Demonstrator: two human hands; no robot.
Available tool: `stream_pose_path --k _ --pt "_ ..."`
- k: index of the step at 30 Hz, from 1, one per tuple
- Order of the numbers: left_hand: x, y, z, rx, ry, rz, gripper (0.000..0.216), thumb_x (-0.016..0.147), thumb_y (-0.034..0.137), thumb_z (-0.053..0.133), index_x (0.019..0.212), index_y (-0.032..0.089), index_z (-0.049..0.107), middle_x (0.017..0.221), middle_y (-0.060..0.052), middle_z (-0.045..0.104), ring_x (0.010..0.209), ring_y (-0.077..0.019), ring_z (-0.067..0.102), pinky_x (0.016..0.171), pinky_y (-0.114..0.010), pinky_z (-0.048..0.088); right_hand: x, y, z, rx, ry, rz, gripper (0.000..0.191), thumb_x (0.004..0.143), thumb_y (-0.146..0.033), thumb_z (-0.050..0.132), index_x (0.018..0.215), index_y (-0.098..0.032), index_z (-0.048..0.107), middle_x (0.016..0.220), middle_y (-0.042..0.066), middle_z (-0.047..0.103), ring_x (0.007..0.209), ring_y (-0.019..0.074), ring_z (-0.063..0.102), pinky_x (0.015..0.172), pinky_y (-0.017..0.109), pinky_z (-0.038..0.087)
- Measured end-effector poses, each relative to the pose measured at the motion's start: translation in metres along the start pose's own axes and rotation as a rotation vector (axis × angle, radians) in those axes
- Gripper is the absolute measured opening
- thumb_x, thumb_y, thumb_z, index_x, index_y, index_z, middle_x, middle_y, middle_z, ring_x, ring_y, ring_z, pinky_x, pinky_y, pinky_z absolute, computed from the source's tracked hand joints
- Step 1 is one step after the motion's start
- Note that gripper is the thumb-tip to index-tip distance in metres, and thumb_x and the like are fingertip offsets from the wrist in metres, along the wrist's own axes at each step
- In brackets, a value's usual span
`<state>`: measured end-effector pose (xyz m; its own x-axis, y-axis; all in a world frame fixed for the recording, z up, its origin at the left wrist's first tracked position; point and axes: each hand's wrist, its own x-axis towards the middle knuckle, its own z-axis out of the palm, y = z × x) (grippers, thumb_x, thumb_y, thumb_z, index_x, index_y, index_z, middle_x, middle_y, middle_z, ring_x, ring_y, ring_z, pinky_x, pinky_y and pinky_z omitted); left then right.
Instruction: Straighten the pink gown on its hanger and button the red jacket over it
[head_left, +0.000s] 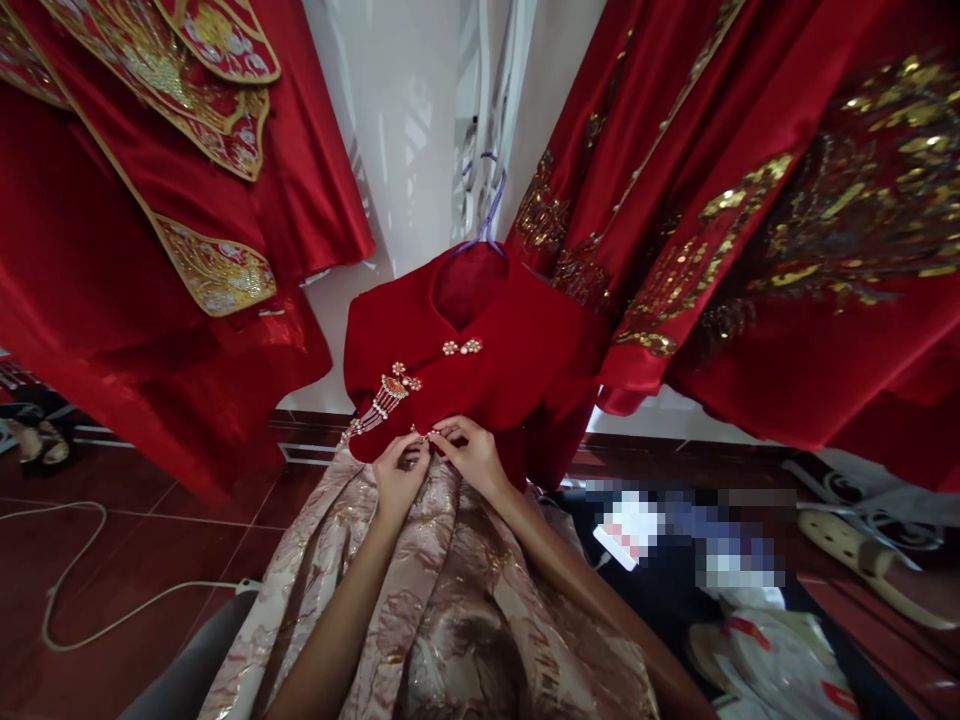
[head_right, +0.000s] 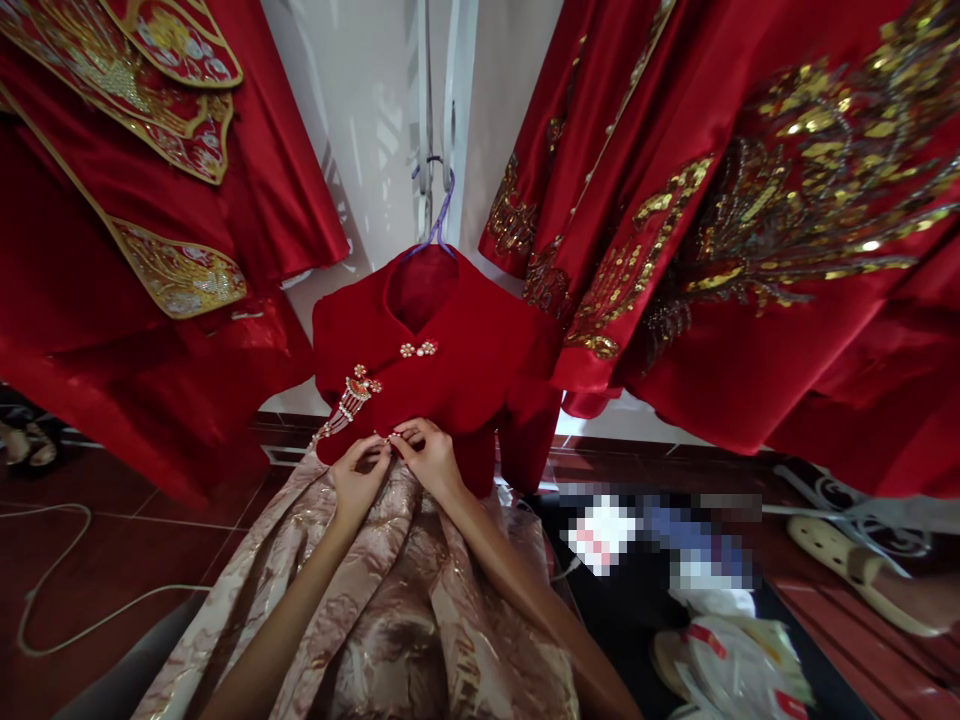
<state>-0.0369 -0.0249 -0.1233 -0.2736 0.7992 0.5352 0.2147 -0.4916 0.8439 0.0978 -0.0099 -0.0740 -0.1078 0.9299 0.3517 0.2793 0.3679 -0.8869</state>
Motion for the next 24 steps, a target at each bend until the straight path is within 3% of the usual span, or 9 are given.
stream_pose_path --k 6,24 --pt "-0.0004 -0.0024 -0.0005 -0.009 -0.017 -0.006 0.025 0.076 0.029 0.064 0.099 0.019 0.069 0.088 -0.005 0.069 0.077 -0.0141 0.066 0.070 -0.029 0.059 -0.0014 -0.0021 -0.0010 -0.105 0.014 -0.107 0.014 0.080 -0.030 0.061 0.087 -0.019 0.064 0.083 0.003 0.066 0.070 0.0137 0.064 0.067 0.026 0.055" --pt "0.0031 -0.0033 -0.0007 -0.009 -0.056 -0.059 0.021 0.075 0.031 0.066 0.091 0.019 0.071 0.084 -0.004 0.071 0.072 -0.0148 0.068 0.068 -0.028 0.059 -0.0062 0.0013 0.0021 -0.155 0.061 -0.101 0.017 0.085 -0.030 0.054 0.093 -0.021 0.065 0.090 0.005 0.062 0.075 0.0141 0.063 0.060 0.024 0.055"
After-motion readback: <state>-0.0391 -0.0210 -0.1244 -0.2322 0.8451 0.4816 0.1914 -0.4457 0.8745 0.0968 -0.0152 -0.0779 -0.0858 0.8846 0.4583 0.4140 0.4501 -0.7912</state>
